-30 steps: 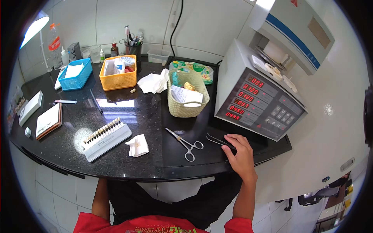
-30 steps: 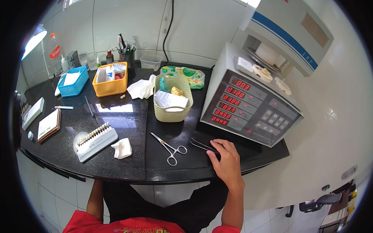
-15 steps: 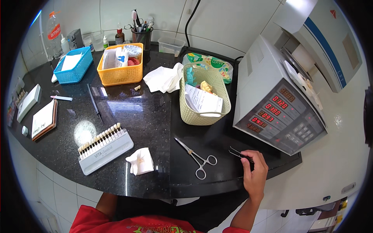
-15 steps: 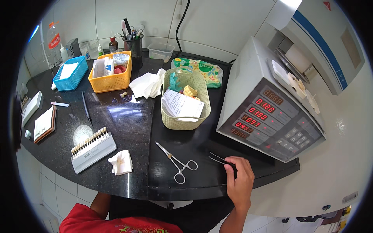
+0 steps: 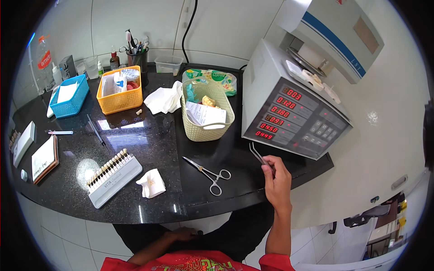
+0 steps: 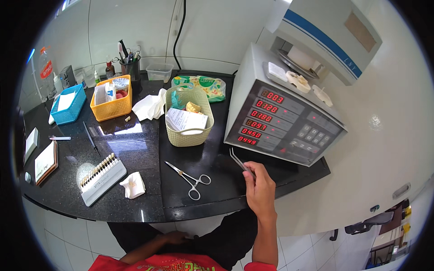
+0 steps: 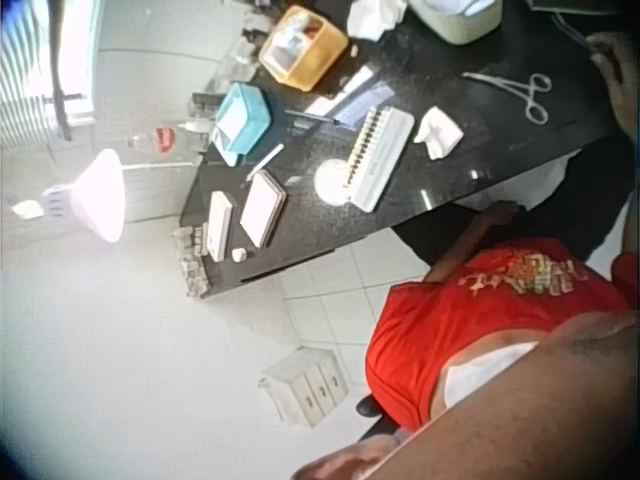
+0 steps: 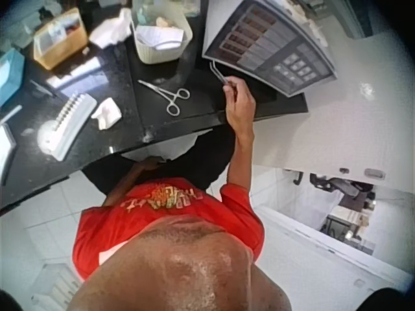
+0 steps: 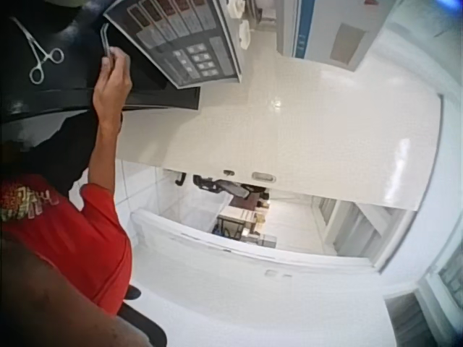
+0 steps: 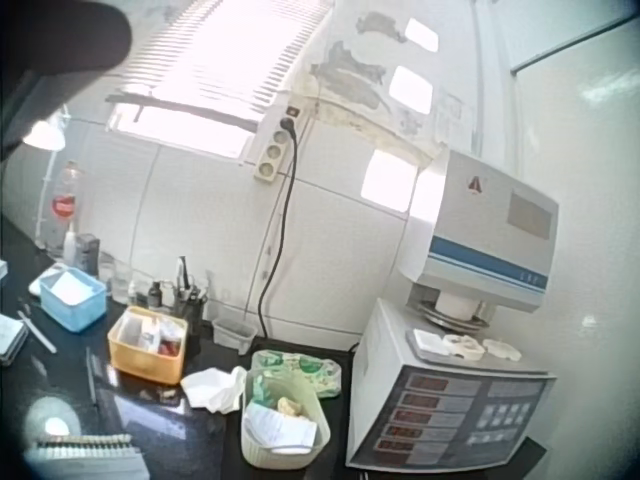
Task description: Processing and comparing colors for dental crowns using a shade guide and a laboratory furnace.
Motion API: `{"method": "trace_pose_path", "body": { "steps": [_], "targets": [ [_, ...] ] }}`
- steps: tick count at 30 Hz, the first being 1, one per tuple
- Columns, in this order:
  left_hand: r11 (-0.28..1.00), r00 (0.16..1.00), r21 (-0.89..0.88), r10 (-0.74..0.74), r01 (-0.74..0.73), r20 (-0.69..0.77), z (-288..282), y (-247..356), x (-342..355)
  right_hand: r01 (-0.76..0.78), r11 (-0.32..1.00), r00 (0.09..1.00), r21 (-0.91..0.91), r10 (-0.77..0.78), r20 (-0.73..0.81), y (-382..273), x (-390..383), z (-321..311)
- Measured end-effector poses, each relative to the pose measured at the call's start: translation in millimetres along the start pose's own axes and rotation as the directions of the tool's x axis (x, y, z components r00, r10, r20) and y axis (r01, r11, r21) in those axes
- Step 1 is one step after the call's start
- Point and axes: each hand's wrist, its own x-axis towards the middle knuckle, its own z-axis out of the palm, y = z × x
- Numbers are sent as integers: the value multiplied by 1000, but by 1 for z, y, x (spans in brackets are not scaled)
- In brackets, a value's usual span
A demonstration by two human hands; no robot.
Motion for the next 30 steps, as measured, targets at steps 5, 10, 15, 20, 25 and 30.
{"method": "trace_pose_path", "body": {
  "steps": [5, 10, 15, 20, 25, 30],
  "targets": [
    [987, 988, 52, -154, 155, -30, -5, -32, -6, 51, 997, 998, 60, -53, 24, -10, 4, 3],
    [979, 984, 113, -158, 167, -82, 20, -64, 27, 152, 988, 985, 10, -151, -83, 3, 1, 3],
    [979, 982, 98, -171, 179, -80, 16, -53, 19, 147, 986, 985, 85, -138, -102, 5, -2, 5],
    [972, 975, 86, -213, 218, -64, 7, -46, 14, 114, 991, 992, 72, -110, -61, 4, -1, 3],
    [969, 972, 95, -219, 226, -83, 12, -49, 19, 112, 993, 991, 32, -110, -74, 1, -1, 0],
    [956, 963, 120, -268, 267, -3, 9, -46, 19, 85, 995, 996, 54, -82, -46, 5, -3, 3]
  ]
}}
